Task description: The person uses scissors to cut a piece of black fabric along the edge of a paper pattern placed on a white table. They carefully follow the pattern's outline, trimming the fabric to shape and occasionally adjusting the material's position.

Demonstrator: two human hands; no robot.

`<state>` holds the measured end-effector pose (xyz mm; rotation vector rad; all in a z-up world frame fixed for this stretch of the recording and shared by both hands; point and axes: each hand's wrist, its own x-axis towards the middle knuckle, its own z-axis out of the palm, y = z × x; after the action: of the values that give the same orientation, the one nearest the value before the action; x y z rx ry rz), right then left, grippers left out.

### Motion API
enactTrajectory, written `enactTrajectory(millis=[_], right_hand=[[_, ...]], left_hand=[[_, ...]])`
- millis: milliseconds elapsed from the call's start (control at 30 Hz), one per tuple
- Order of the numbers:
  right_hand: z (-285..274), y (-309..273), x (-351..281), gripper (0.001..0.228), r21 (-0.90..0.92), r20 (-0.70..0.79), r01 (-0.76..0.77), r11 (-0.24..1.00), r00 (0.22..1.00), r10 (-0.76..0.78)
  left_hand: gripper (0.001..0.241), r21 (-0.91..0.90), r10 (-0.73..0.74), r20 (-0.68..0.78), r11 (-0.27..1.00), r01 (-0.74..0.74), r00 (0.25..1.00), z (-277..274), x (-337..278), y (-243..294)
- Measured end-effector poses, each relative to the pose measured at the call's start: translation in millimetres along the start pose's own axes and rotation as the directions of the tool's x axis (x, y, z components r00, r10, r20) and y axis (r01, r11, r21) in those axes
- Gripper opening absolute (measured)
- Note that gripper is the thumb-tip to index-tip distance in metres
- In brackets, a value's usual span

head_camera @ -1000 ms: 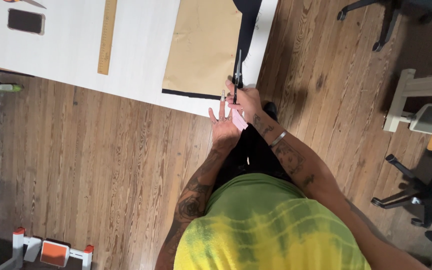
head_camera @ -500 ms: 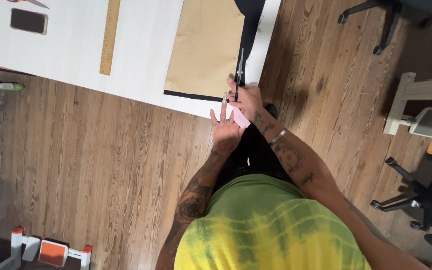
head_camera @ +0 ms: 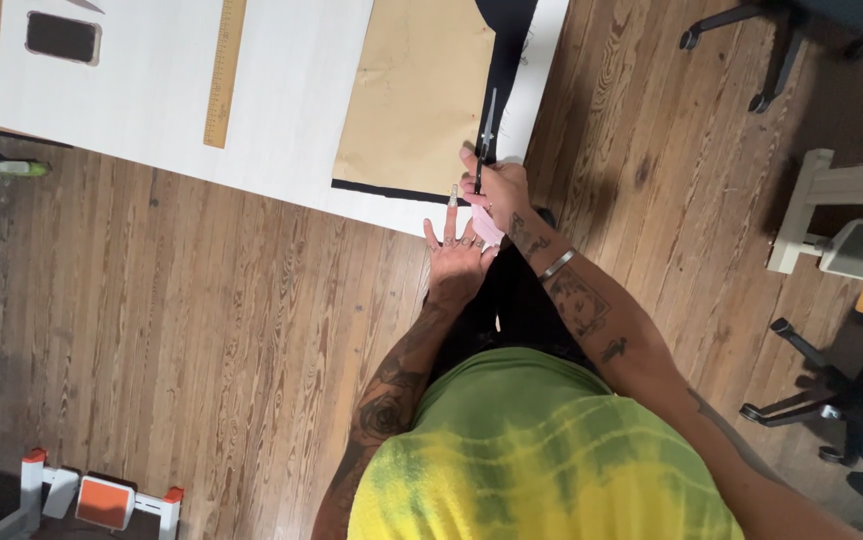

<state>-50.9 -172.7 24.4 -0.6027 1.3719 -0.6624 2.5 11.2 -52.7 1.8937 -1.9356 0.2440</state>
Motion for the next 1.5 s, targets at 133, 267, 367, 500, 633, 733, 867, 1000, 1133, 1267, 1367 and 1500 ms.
enactTrajectory(millis=[133,267,367,500,633,733,867,1000,1133,1267,1367,1500], right_hand=[[-5.5,-15.8,-1.5,0.075,-0.026,-0.01,-0.015,1.0,1.0,0.014],[-1.0,-43.3,-18.5,0.073,-0.037,-0.022,-0.024,0.999,0.999,0.023],[-1.9,-39.7,-13.8,0.073,-0.05,-0.015,-0.034,0.998,0.999,0.034],[0.0,-34.5,-9.0,0.072,-0.033,-0.016,-0.016,0.999,1.0,0.015],[7.1,-38.3,-17.2,0.069,-0.015,-0.03,-0.001,1.0,1.0,0.0],[8.5,-34.6,-11.9,0.063,-0.028,-0.024,0.014,1.0,1.0,-0.015],[-1.0,-25.4,-0.2,0.062,-0.04,-0.015,-0.01,0.999,1.0,0.01],[-8.7,-28.8,3.7,0.073,-0.046,0.004,-0.024,0.999,1.0,0.024],[-10.8,-49.2,-1.4,0.074,-0.051,0.048,-0.023,0.998,0.999,0.025],[-12.3,-43.1,17.7,0.077,-0.048,0.051,-0.011,0.999,0.999,0.013],[-11.5,-37.1,25.0,0.074,-0.048,0.045,-0.008,0.999,0.999,0.01],[-10.3,-49.0,13.6,0.071,-0.075,0.028,0.003,0.997,1.0,-0.001]], left_hand=[[0.058,0.004,0.004,-0.018,1.0,-0.004,1.0,-12.9,10.0,3.5],[0.058,0.037,0.014,-0.009,0.999,-0.014,1.0,-22.5,16.6,3.7],[0.058,0.04,0.006,-0.014,0.999,-0.006,1.0,-21.9,15.6,4.2],[0.058,0.032,0.007,-0.013,0.999,-0.007,1.0,-21.9,17.0,3.9],[0.057,0.042,0.007,-0.013,0.999,-0.006,1.0,-17.2,13.2,3.2],[0.058,0.042,0.003,-0.015,0.999,-0.003,1.0,-18.3,13.8,3.5],[0.057,0.049,0.006,-0.031,0.999,-0.005,0.999,-19.2,15.1,3.7],[0.058,0.054,-0.006,-0.02,0.999,0.007,1.0,-21.4,15.0,5.6],[0.059,0.076,-0.004,-0.016,0.997,0.005,1.0,-16.8,12.3,4.1],[0.065,0.091,-0.014,0.007,0.996,0.013,1.0,-15.4,12.2,4.1],[0.066,0.11,-0.022,0.015,0.994,0.021,1.0,-18.7,12.8,5.5],[0.068,0.108,-0.019,0.035,0.994,0.015,0.999,-22.0,14.1,4.8]])
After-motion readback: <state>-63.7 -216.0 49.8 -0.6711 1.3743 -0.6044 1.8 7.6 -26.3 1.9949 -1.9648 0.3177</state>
